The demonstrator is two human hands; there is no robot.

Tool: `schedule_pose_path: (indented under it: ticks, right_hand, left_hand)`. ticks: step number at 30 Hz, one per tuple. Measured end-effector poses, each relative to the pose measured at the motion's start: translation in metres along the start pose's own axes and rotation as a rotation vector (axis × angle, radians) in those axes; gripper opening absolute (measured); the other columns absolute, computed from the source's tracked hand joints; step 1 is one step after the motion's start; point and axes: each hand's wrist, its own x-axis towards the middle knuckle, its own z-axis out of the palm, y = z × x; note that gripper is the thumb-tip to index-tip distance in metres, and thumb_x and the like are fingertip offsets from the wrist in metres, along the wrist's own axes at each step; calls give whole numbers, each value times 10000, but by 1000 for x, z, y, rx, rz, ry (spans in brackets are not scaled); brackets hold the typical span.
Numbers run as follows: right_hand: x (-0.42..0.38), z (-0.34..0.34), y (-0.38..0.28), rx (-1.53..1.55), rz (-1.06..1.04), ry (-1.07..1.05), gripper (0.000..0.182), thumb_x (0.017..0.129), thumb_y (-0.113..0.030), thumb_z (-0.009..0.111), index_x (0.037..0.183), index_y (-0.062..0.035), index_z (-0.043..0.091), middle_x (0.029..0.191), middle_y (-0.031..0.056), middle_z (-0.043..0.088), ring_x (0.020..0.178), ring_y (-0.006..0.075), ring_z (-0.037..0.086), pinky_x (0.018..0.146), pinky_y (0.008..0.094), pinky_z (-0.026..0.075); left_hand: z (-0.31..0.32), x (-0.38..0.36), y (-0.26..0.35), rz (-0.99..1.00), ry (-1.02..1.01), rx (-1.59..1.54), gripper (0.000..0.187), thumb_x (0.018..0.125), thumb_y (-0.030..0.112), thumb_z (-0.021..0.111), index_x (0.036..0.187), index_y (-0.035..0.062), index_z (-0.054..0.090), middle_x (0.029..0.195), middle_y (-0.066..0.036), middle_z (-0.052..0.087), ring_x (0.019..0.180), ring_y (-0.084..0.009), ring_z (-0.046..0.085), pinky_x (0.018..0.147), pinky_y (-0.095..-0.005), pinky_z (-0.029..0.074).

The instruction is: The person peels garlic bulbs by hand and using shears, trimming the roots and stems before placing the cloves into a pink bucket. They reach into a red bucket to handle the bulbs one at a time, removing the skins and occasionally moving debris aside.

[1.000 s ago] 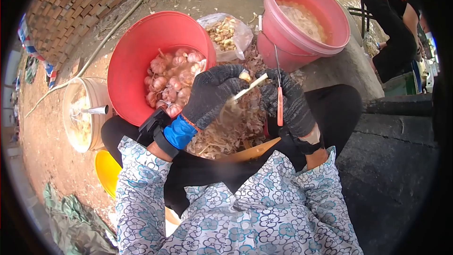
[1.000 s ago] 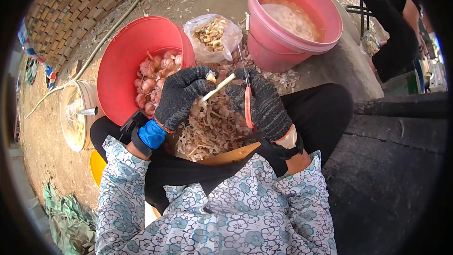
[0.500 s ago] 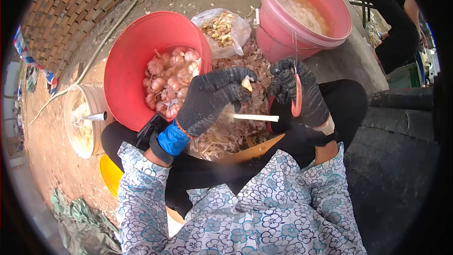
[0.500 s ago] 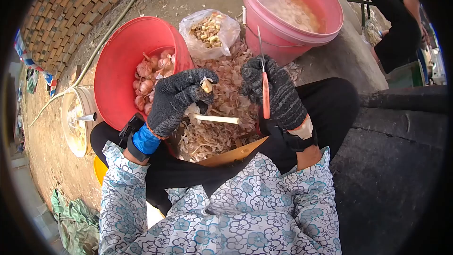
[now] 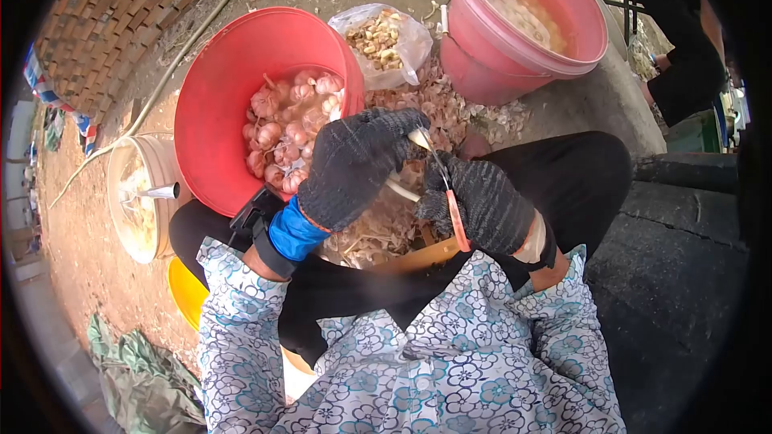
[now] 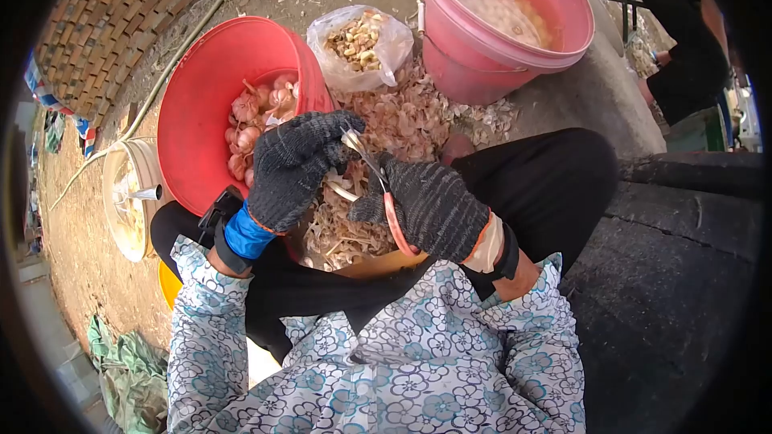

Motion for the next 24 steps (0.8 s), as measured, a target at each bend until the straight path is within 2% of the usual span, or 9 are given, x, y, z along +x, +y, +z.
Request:
schedule_pose_path:
  ticks: [6,7,9,12,16,20,22,23,24]
  right_hand:
    - [3,8,3,274,-490,239,209,792,-69,469,908,73,571,839,216,582,769,309,583,657,380,470]
    - [1,11,7,274,-489,239,209,792,-69,469,908,73,571,839,216,582,769,309,583,657,380,470]
    - [-2,18,16,-636,-487,400,232,810,-131,458,914,46,564,738,180,578,657,291,581,566,386,461]
    - [2,19,6,-607,-29,246,257,812,-192,464,933,20,545,605,116,539,516,256,542,460,383,416]
    - [6,22,8,-714,65,371,209,810,-210,465,909,-34,521,536,65,501,433,213,509,388,374,365]
    - [7,23,13,-562,8,460,193,788,-195,490,910,-46,516,538,63,508,436,216,522,380,385,355]
    - [6,20,8,-625,154,197,297,758,-174,517,1005,-8,505,646,124,577,568,242,589,478,389,444]
    - [5,18,17,-625,154,195,297,758,-174,517,1005,-8,505,646,124,577,568,242,589,478,389,444]
    - [2,16,33,-747,-229,379,358,748,-170,525,1055,11,484,740,154,594,650,249,601,555,379,472]
  left_hand:
    - [3,1,8,-295,-66,-298,247,789,23,592,1035,11,610,874,-44,627,723,-84,580,644,-214,476]
    - [4,1,10,-368,-37,-443,250,791,32,593,1040,10,608,872,-38,626,718,-81,577,641,-211,475]
    - [9,1,2,-408,-42,-521,260,797,43,588,1055,9,601,872,-35,625,717,-78,573,640,-209,474]
    - [10,3,1,-450,-66,-600,286,808,57,576,1091,13,580,878,-32,624,721,-73,567,639,-206,473]
    - [11,5,6,-570,-122,-832,323,817,65,566,1137,23,551,891,-31,621,743,-69,562,646,-204,472]
    - [0,6,-1,-682,-234,-903,331,817,67,565,1145,26,545,877,-24,626,713,-65,557,619,-193,464]
    - [7,6,-9,-248,-222,-347,264,828,99,558,1073,3,584,951,-45,630,792,-96,584,700,-214,480]
    - [8,4,-9,-474,-143,-549,244,817,96,565,1042,8,604,922,-44,636,757,-87,581,667,-216,474]
    - [7,2,-10,-476,-141,-550,244,817,96,565,1042,8,604,922,-44,636,757,-87,581,667,-216,474]
